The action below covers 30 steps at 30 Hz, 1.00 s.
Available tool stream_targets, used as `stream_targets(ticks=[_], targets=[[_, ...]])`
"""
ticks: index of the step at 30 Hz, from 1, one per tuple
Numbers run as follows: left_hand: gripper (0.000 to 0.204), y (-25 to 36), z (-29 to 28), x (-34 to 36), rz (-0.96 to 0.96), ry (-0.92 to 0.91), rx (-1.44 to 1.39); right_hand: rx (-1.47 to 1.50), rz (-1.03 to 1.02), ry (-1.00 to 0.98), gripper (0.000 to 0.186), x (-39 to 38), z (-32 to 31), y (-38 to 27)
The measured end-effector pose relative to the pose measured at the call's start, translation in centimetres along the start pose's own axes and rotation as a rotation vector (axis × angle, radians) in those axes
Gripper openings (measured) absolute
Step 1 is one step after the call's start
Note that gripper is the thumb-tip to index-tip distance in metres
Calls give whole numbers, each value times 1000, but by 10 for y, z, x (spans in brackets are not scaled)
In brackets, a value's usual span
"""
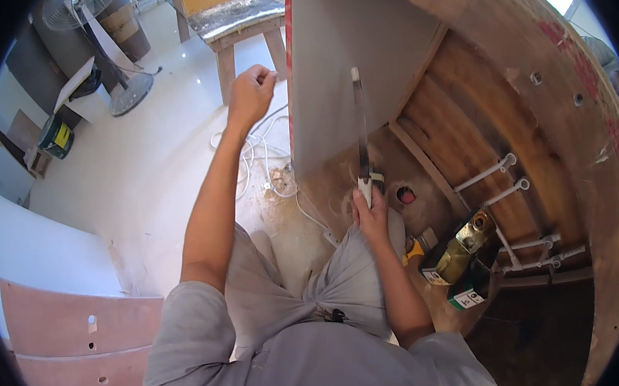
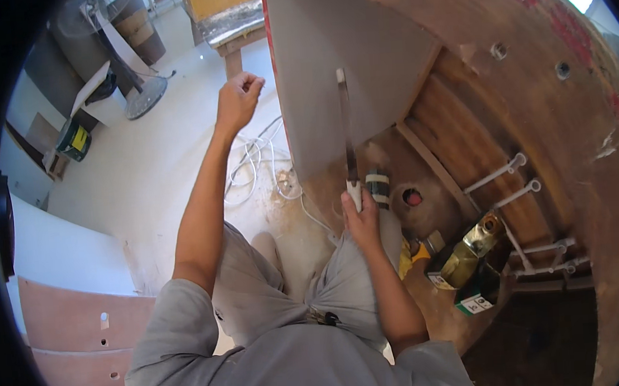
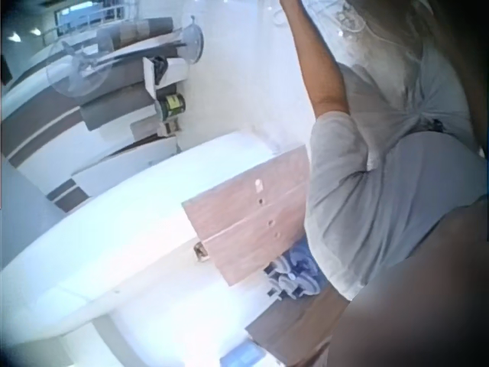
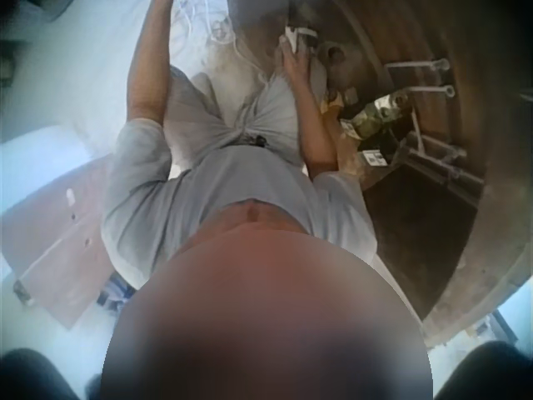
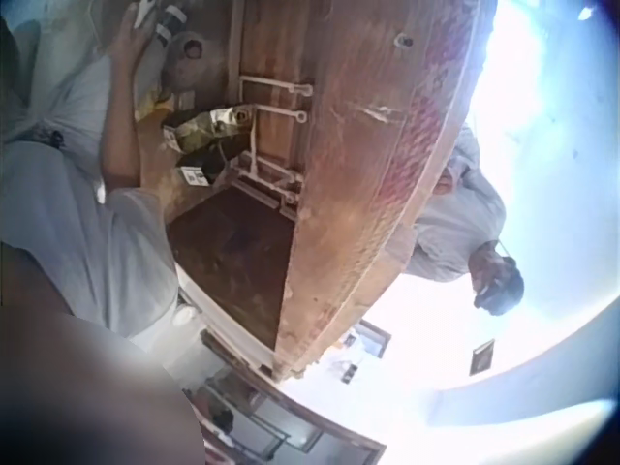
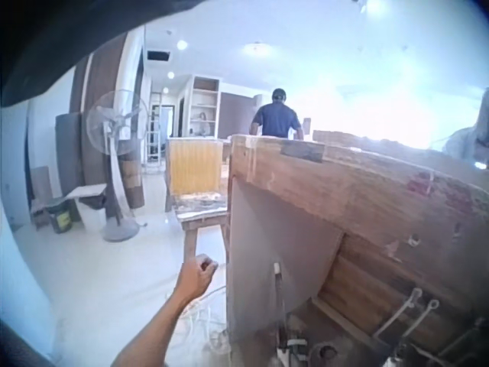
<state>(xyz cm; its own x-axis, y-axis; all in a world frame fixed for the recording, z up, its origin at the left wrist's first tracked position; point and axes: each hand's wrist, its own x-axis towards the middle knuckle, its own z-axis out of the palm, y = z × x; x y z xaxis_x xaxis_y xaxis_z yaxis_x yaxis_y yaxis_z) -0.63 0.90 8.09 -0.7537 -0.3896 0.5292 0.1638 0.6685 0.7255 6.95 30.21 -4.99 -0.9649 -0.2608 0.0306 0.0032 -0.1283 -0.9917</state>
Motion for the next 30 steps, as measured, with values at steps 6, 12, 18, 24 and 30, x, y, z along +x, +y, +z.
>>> stream_targets(ticks=[6,12,18,24,30], targets=[[29,-44,-12,8,-243,-82,-45,76,110,-18,18,6,15,12],[36,3,8,1,45,16,-318,-56,34,-152,20,7,14,24],[36,12,17,1,120,77,-169,12,123,-67,20,-2,6,18],[36,8,14,2,127,83,-169,23,84,-2,24,2,-6,7],[31,27,18,-18,76,-123,528,94,45,-55,26,5,-2,8]])
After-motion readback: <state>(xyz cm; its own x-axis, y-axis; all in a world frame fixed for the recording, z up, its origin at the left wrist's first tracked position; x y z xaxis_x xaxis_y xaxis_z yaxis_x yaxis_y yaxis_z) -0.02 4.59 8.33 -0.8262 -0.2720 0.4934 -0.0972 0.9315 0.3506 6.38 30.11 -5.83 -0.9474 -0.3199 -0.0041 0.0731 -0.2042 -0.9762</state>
